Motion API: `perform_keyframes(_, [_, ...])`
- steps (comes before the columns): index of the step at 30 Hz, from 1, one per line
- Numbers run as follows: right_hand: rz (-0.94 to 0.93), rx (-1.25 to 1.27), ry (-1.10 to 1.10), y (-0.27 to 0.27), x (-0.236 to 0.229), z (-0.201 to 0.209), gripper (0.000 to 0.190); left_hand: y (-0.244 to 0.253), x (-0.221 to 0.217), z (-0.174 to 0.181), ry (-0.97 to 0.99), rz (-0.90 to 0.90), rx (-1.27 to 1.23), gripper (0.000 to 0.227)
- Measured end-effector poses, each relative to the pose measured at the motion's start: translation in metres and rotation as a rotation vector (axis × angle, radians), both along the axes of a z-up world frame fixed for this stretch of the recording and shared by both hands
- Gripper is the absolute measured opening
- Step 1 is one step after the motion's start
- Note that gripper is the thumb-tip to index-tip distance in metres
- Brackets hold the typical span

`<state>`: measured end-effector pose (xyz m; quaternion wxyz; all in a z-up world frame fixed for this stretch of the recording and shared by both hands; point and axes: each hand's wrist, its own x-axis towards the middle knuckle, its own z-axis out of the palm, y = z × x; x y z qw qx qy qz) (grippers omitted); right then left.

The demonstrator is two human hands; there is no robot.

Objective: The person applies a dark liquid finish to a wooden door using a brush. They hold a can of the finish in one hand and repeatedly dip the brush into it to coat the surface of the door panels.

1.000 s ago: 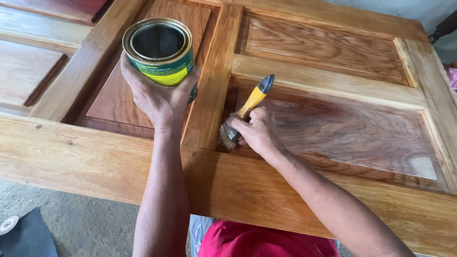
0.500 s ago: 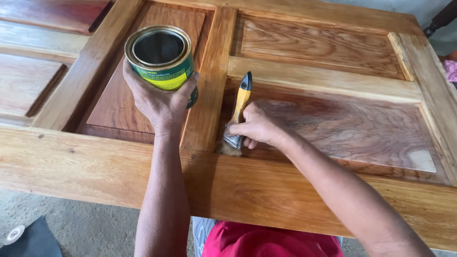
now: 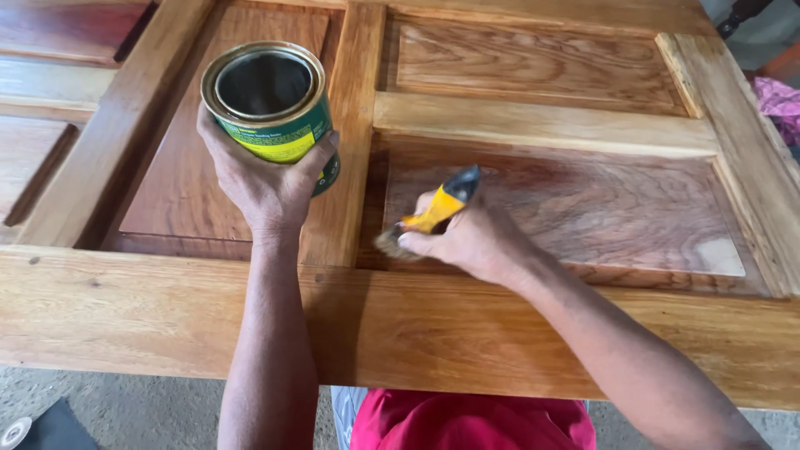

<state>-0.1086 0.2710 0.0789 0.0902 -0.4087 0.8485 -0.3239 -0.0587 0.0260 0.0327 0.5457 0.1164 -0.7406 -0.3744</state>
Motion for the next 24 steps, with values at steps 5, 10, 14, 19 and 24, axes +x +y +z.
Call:
perform_keyframes(5, [0.145, 0.011, 0.033, 0.028, -0.008, -0.042, 0.028, 0.001, 0.001, -0.005, 0.022, -0.055, 0.000, 0.104])
perform_keyframes(10, [-0.054, 0.192, -0.107, 0.092, -0.021, -0.047, 0.030, 0.008, 0.006, -0.002, 0.032, -0.141, 0.029, 0.103])
perform_keyframes(14, [-0.097, 0.397, 0.240, 0.121, -0.015, -0.014, 0.029, 0.014, 0.006, 0.004, -0.028, -0.072, 0.011, 0.104])
perform_keyframes(19, [0.028, 0.539, 0.426, 0.111, -0.005, -0.024, 0.018, 0.013, 0.002, 0.004, -0.045, -0.062, -0.008, 0.105])
perform_keyframes(24, [0.262, 0.182, 0.487, 0.026, 0.021, -0.050, 0.017, 0.016, 0.002, 0.004, -0.007, -0.121, -0.057, 0.104])
